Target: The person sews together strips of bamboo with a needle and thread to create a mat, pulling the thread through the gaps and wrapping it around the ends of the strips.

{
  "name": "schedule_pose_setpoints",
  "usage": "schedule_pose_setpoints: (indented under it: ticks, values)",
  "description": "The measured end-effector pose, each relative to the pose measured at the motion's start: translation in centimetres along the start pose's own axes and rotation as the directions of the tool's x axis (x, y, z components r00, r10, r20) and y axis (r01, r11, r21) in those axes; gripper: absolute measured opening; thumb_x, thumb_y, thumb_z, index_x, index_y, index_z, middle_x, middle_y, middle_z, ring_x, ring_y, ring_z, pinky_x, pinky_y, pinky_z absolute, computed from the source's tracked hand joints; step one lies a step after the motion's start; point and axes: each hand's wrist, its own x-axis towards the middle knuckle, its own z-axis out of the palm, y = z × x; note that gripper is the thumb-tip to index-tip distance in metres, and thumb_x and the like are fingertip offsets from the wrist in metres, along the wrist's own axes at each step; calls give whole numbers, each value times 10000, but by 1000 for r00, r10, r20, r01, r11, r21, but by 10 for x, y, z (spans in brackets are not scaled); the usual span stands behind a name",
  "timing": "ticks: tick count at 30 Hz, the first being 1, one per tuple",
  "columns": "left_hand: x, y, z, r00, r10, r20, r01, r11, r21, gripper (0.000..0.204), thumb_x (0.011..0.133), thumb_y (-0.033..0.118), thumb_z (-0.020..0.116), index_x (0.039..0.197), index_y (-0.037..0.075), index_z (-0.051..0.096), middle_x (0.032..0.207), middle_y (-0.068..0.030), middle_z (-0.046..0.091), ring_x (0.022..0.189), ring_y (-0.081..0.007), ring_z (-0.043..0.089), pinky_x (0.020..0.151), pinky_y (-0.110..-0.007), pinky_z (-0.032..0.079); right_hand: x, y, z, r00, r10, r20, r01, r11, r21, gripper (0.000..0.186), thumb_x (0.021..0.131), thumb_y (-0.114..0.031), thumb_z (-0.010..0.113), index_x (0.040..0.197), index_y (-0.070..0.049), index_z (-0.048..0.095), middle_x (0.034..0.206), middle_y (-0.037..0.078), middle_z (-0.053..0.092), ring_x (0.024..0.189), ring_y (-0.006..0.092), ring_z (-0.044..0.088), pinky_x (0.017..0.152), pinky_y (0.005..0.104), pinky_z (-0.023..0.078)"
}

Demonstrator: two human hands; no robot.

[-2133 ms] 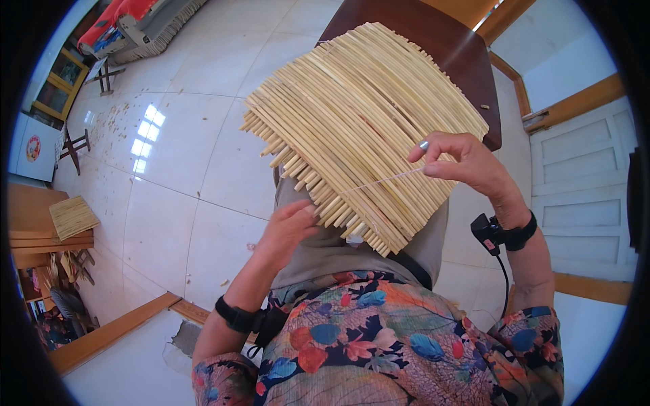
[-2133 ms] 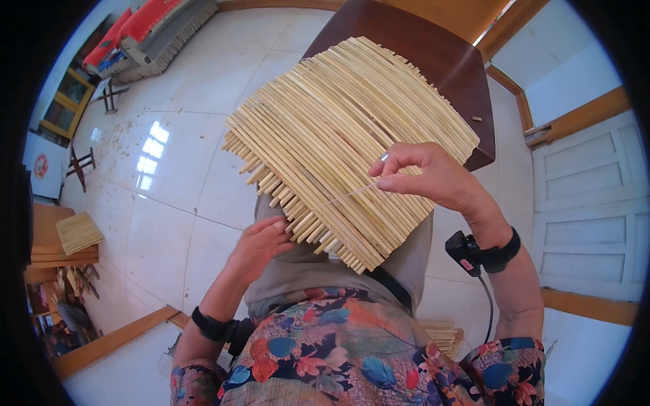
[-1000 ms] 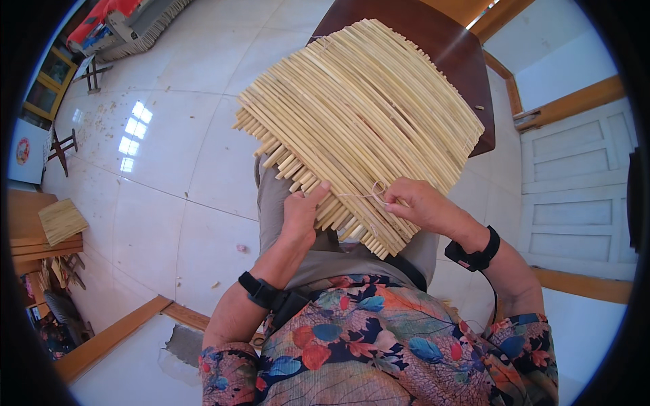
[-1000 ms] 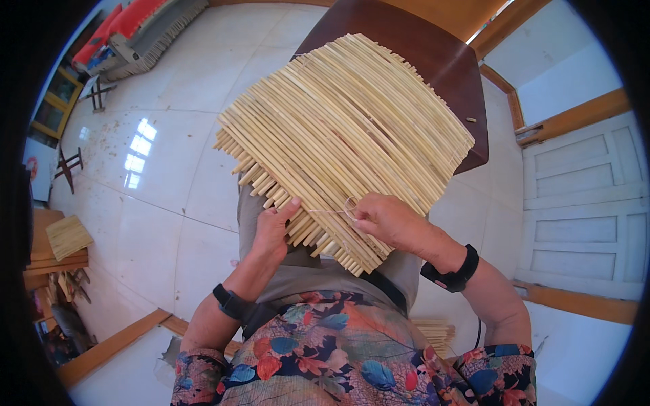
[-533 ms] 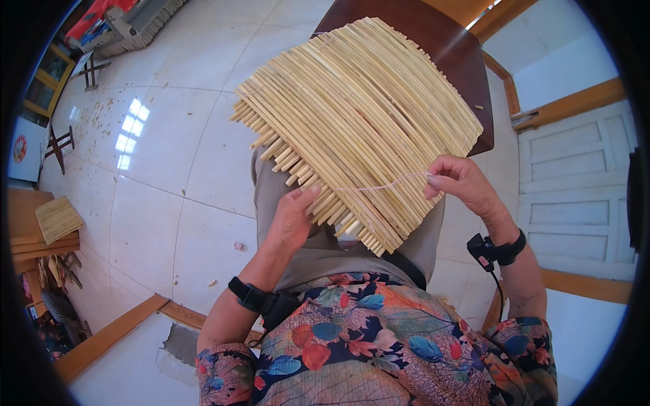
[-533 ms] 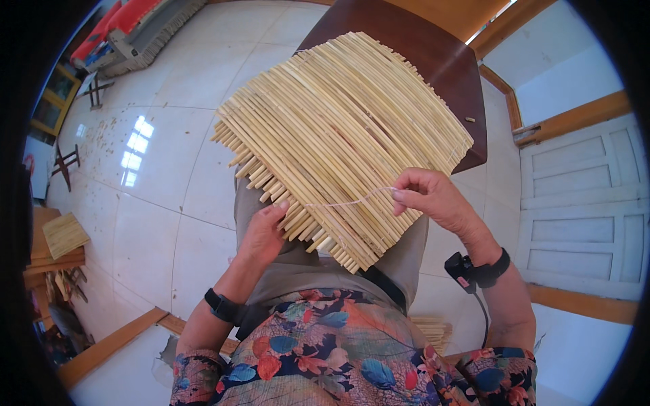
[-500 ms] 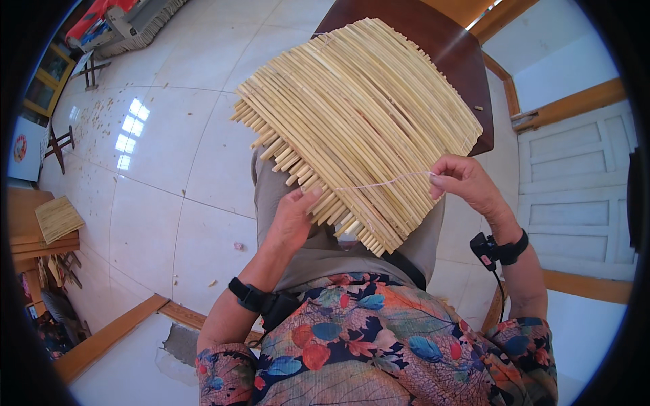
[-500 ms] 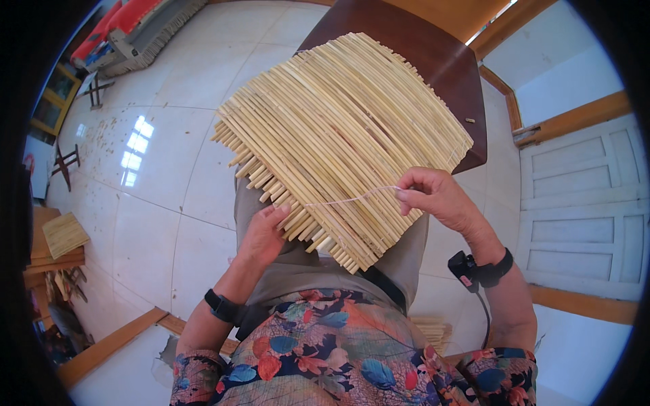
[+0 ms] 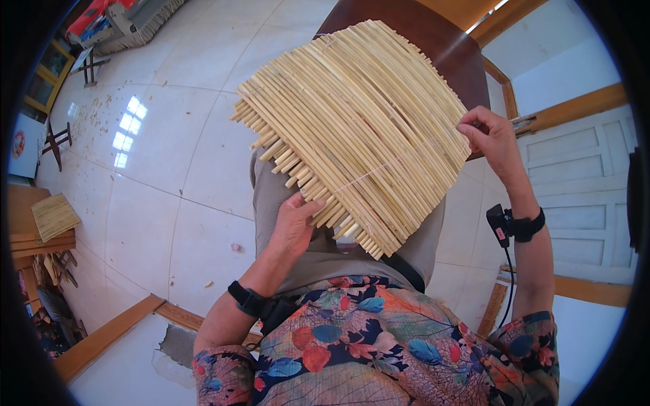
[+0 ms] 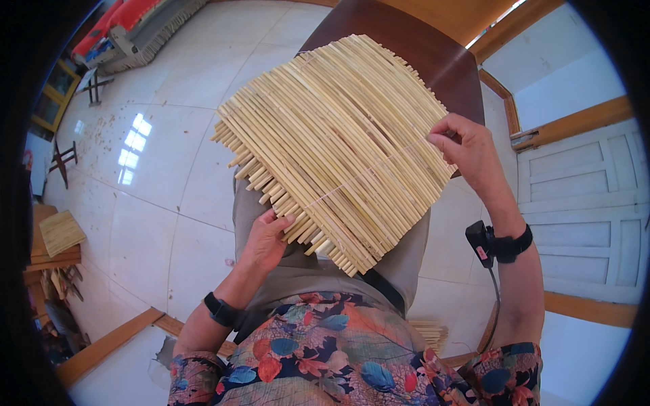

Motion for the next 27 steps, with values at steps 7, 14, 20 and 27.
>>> schedule_pose_setpoints:
  ticks: [7,14,20,27]
  values:
    - [-3,-2,2,999,-28,-19,27,999,-41,353,830,43,628,1162,-21,527,1115,-85,608,1030,-168,581,912,-300,454,18,-11,17,981,187,48,-164,674,721,139,866,-131,615,918,-13,563,816,81,622,620,121,634,536,233,544]
    - [-9,1,-6,998,-52,22,54,992,-116,231,840,55,569,1063,-4,572,1047,-68,618,1001,-167,581,909,-323,443,21,-44,58,991,118,64,-108,410,906,159,883,-132,581,954,9,564,832,88,615,645,141,639,550,242,552]
    - [-10,2,-18,990,-49,134,66,990,-123,347,818,89,511,1141,-37,524,1128,-88,580,1075,-205,545,952,-351,409,-11,-51,117,914,-17,405,-155,909,387,138,869,-125,583,857,4,629,771,52,591,640,134,583,571,242,498]
    - [-9,2,-24,958,-22,286,53,993,-101,483,843,157,491,1264,-75,436,1263,-141,518,1162,-238,499,1007,-364,371,-27,-32,142,915,-273,298,279,960,21,95,836,-95,572,861,-7,600,832,135,587,790,290,569,734,358,471]
